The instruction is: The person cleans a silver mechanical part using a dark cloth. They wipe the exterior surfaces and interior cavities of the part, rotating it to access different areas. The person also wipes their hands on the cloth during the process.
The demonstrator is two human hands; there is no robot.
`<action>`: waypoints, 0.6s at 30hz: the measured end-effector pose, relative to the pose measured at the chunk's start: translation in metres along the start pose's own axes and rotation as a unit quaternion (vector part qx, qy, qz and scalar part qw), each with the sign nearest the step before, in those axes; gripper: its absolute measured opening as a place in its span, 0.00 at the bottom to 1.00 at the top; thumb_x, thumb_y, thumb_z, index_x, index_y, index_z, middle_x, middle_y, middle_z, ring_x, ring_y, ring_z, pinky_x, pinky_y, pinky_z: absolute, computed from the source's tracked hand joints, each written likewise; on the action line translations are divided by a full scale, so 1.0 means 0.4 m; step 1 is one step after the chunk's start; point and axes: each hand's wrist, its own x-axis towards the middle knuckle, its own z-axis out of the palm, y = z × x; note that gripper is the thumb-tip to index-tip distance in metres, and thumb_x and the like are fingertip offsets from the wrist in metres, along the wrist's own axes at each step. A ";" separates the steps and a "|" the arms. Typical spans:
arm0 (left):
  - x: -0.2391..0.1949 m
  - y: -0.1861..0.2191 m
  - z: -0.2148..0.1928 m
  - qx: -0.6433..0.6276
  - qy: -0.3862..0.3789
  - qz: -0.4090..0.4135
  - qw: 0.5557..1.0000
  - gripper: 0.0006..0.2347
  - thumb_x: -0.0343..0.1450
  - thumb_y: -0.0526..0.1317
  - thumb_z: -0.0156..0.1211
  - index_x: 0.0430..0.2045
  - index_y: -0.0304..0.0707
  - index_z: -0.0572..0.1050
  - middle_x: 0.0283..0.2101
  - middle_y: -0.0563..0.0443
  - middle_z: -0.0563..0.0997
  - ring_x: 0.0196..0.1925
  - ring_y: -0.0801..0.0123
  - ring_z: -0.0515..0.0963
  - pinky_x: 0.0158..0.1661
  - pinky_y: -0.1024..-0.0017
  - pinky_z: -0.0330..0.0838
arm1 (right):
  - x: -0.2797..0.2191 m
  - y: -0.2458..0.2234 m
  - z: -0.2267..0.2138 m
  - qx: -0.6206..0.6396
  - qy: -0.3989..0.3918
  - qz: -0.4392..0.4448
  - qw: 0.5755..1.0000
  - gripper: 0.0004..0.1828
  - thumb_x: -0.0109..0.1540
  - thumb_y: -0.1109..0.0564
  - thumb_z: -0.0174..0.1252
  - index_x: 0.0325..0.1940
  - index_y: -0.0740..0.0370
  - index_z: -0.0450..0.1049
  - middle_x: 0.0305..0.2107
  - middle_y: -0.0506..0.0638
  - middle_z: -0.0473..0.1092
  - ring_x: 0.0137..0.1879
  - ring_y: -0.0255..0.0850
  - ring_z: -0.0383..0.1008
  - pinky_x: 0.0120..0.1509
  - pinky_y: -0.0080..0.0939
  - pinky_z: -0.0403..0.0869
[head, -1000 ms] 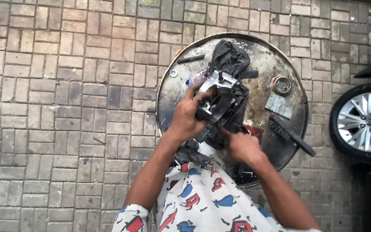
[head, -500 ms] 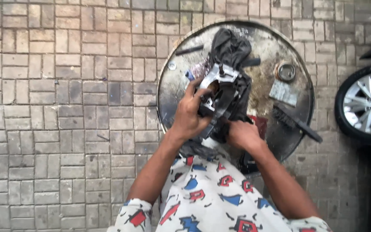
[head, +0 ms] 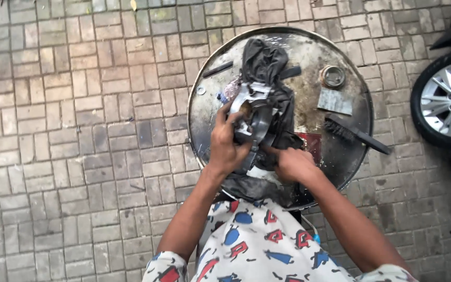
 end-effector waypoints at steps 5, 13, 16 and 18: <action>0.001 0.004 0.000 -0.004 0.002 -0.021 1.000 0.15 0.63 0.33 0.70 0.39 0.42 0.71 0.54 0.32 0.72 0.53 0.32 0.79 0.49 0.42 0.78 | 0.009 0.014 0.025 -0.058 0.000 0.035 0.998 0.34 0.64 0.55 0.44 0.73 0.25 0.62 0.38 0.57 0.81 0.50 0.58 0.82 0.52 0.61 0.79; -0.010 0.024 0.019 0.010 0.011 -0.019 1.000 0.15 0.62 0.31 0.70 0.38 0.43 0.72 0.54 0.31 0.72 0.51 0.30 0.80 0.50 0.44 0.77 | 0.038 0.061 0.005 -0.011 0.006 -0.039 0.999 0.30 0.63 0.56 0.45 0.68 0.34 0.71 0.38 0.60 0.80 0.50 0.62 0.82 0.53 0.62 0.79; -0.005 0.049 0.017 0.036 0.010 -0.014 0.999 0.15 0.63 0.32 0.70 0.40 0.45 0.72 0.56 0.32 0.71 0.54 0.29 0.78 0.51 0.45 0.76 | -0.026 0.038 -0.052 0.067 -0.064 -0.068 0.993 0.31 0.60 0.46 0.54 0.69 0.31 0.68 0.45 0.64 0.79 0.56 0.66 0.78 0.57 0.68 0.76; -0.005 0.064 0.026 0.048 0.019 -0.016 0.999 0.15 0.63 0.32 0.71 0.39 0.44 0.73 0.56 0.32 0.72 0.54 0.30 0.78 0.51 0.45 0.75 | -0.003 0.078 -0.062 0.024 -0.063 -0.074 0.995 0.30 0.61 0.45 0.54 0.69 0.29 0.68 0.44 0.61 0.79 0.55 0.63 0.79 0.57 0.64 0.77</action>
